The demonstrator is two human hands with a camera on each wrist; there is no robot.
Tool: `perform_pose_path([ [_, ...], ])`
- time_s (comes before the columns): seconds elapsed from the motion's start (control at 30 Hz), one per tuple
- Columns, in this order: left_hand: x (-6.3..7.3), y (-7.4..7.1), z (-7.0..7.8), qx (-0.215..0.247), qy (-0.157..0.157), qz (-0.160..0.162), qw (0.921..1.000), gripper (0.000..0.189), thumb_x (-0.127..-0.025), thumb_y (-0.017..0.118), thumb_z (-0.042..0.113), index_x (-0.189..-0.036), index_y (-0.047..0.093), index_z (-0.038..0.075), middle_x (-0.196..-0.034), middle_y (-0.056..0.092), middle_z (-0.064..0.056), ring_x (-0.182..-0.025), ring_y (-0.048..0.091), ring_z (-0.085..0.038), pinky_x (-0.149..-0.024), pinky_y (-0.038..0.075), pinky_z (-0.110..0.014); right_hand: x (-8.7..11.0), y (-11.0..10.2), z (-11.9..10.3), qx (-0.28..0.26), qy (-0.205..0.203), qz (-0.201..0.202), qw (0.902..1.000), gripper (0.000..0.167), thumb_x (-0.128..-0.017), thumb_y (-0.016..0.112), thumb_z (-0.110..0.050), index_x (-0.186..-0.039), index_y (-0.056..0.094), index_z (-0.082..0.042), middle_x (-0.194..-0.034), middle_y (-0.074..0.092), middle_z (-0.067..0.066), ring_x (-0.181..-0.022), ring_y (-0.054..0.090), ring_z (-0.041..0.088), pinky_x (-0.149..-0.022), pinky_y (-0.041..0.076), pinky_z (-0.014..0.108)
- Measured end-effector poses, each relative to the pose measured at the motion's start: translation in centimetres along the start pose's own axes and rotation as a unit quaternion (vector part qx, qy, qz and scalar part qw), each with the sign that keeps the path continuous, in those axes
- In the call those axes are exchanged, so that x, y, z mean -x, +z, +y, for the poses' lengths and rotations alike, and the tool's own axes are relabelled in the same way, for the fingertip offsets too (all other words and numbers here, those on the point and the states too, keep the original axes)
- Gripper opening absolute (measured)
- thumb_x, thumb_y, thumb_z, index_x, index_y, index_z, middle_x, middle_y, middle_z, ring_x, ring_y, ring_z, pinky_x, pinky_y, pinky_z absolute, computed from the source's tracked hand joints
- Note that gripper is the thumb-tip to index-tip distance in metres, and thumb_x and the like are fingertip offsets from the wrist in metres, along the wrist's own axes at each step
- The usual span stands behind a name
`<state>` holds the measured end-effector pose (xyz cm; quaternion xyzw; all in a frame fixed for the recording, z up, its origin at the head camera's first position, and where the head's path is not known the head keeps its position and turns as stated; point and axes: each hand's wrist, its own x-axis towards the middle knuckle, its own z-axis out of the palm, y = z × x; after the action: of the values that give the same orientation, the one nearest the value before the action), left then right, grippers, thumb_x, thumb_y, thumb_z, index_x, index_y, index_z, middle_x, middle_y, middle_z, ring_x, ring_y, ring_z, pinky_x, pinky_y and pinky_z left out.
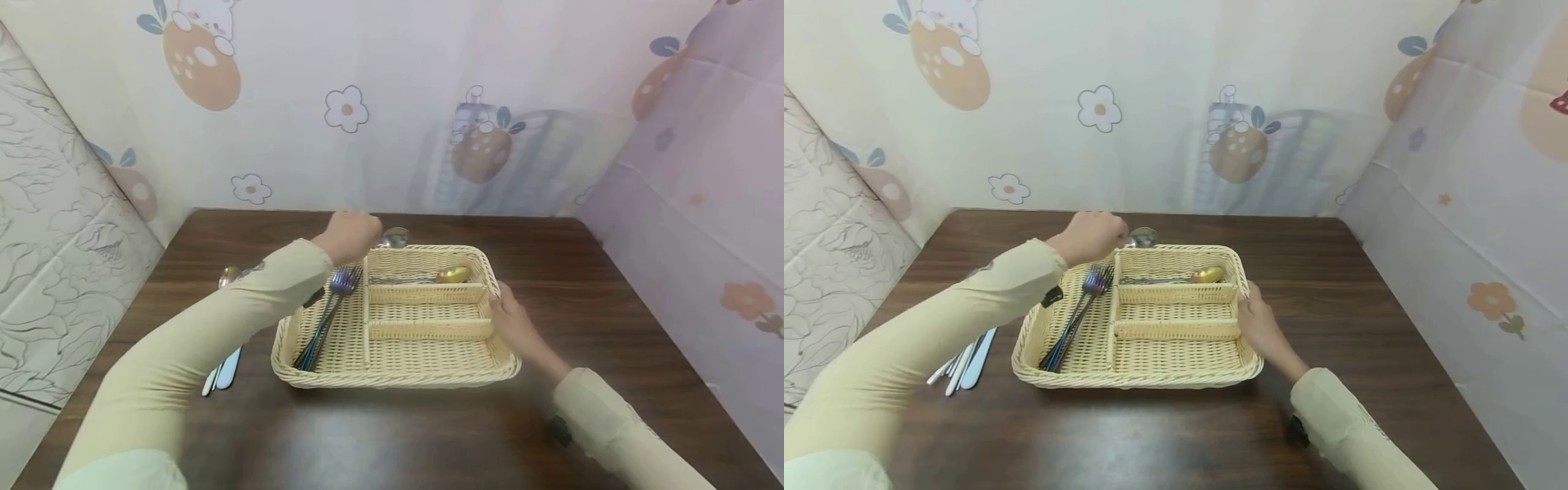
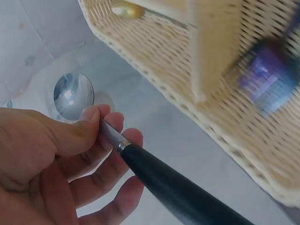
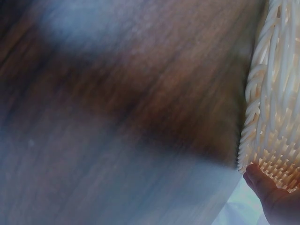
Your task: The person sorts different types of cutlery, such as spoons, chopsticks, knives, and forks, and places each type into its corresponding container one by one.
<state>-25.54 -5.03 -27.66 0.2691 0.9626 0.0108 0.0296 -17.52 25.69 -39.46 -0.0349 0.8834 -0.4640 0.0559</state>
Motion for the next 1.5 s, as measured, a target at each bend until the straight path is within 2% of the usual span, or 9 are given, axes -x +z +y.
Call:
perform_pose_path([
  [0.2, -2.3, 0.5, 1.9, -0.006, 0.013, -0.020, 0.9997, 0.016, -0.096, 0.055, 0.016, -0.082, 0.061, 0.010, -0.072, 0.055, 0.000, -0.064, 0.047, -0.015, -0.066, 0.049, -0.035, 0.0, 0.5, -0.4, -0.002, -0.001, 0.009, 1.0000, 0.051, -0.105, 0.024, -0.026, -0.149, 0.015, -0.004, -0.138, 0.038, 0.034, -0.125, 0.040, 0.045, -0.104, 0.027, 0.057],
  [0.33, -3.8, 1.2, 2.8, -0.003, 0.015, -0.033, 0.9993, 0.022, -0.097, 0.050, 0.016, -0.077, 0.058, 0.012, -0.067, 0.051, 0.002, -0.062, 0.046, -0.015, -0.064, 0.048, -0.035, 0.0, 0.9, -0.7, -0.007, 0.004, 0.011, 0.9999, 0.050, -0.105, 0.025, -0.025, -0.149, 0.016, -0.005, -0.136, 0.040, 0.035, -0.123, 0.043, 0.045, -0.103, 0.029, 0.057],
  [0.47, -5.1, 2.1, 3.8, -0.004, 0.012, -0.043, 0.9990, 0.022, -0.097, 0.049, 0.016, -0.080, 0.062, 0.012, -0.073, 0.059, 0.001, -0.064, 0.052, -0.016, -0.068, 0.050, -0.037, 0.0, 1.1, -0.7, -0.004, 0.009, 0.014, 0.9999, 0.050, -0.104, 0.024, -0.025, -0.149, 0.016, -0.005, -0.134, 0.042, 0.035, -0.119, 0.047, 0.045, -0.101, 0.032, 0.057],
  [0.53, -5.6, 2.7, 4.4, -0.008, 0.009, -0.051, 0.9986, 0.018, -0.098, 0.050, 0.018, -0.092, 0.066, 0.012, -0.085, 0.065, -0.001, -0.072, 0.058, -0.017, -0.074, 0.051, -0.040, 0.0, 1.1, -0.7, -0.006, 0.011, 0.013, 0.9998, 0.050, -0.104, 0.025, -0.025, -0.149, 0.016, -0.006, -0.133, 0.042, 0.035, -0.117, 0.049, 0.045, -0.099, 0.034, 0.056],
  [0.83, -7.1, 5.1, 6.1, -0.034, 0.011, -0.105, 0.9939, 0.024, -0.099, 0.050, 0.022, -0.118, 0.063, 0.015, -0.105, 0.066, 0.000, -0.087, 0.062, -0.017, -0.081, 0.049, -0.037, 0.0, 1.2, -0.9, -0.012, 0.008, 0.003, 0.9999, 0.050, -0.105, 0.024, -0.024, -0.149, 0.014, -0.004, -0.131, 0.043, 0.036, -0.113, 0.052, 0.044, -0.093, 0.042, 0.054],
  [0.97, -7.6, 5.9, 6.7, -0.038, 0.004, -0.115, 0.9927, 0.022, -0.098, 0.053, 0.023, -0.116, 0.063, 0.016, -0.106, 0.066, 0.001, -0.086, 0.060, -0.015, -0.083, 0.047, -0.035, 0.0, 1.2, -0.9, -0.012, 0.014, 0.003, 0.9998, 0.050, -0.105, 0.023, -0.024, -0.149, 0.013, -0.005, -0.132, 0.042, 0.035, -0.112, 0.053, 0.043, -0.090, 0.044, 0.053],
  [1.17, -8.3, 6.5, 7.0, -0.029, 0.004, -0.128, 0.9914, 0.019, -0.100, 0.046, 0.017, -0.105, 0.064, 0.014, -0.104, 0.065, -0.001, -0.084, 0.057, -0.016, -0.083, 0.047, -0.036, 0.0, 1.1, -0.9, -0.011, 0.015, 0.003, 0.9998, 0.050, -0.105, 0.023, -0.026, -0.150, 0.013, -0.006, -0.132, 0.043, 0.035, -0.114, 0.052, 0.043, -0.092, 0.043, 0.054],
  [1.4, -9.4, 8.0, 7.2, -0.029, 0.011, -0.109, 0.9936, 0.021, -0.100, 0.044, 0.016, -0.098, 0.065, 0.015, -0.102, 0.066, 0.001, -0.083, 0.058, -0.015, -0.078, 0.049, -0.037, 0.0, 1.1, -1.0, -0.014, 0.019, -0.001, 0.9997, 0.050, -0.105, 0.022, -0.026, -0.150, 0.012, -0.005, -0.132, 0.043, 0.034, -0.114, 0.052, 0.042, -0.095, 0.040, 0.054],
  [1.5, -9.7, 8.4, 7.2, -0.025, 0.013, -0.100, 0.9946, 0.018, -0.097, 0.048, 0.012, -0.099, 0.066, 0.014, -0.103, 0.066, 0.000, -0.084, 0.059, -0.015, -0.079, 0.050, -0.038, 0.0, 1.1, -0.9, -0.012, 0.021, 0.001, 0.9997, 0.051, -0.105, 0.022, -0.026, -0.150, 0.012, -0.005, -0.133, 0.041, 0.035, -0.116, 0.050, 0.043, -0.095, 0.040, 0.055],
])
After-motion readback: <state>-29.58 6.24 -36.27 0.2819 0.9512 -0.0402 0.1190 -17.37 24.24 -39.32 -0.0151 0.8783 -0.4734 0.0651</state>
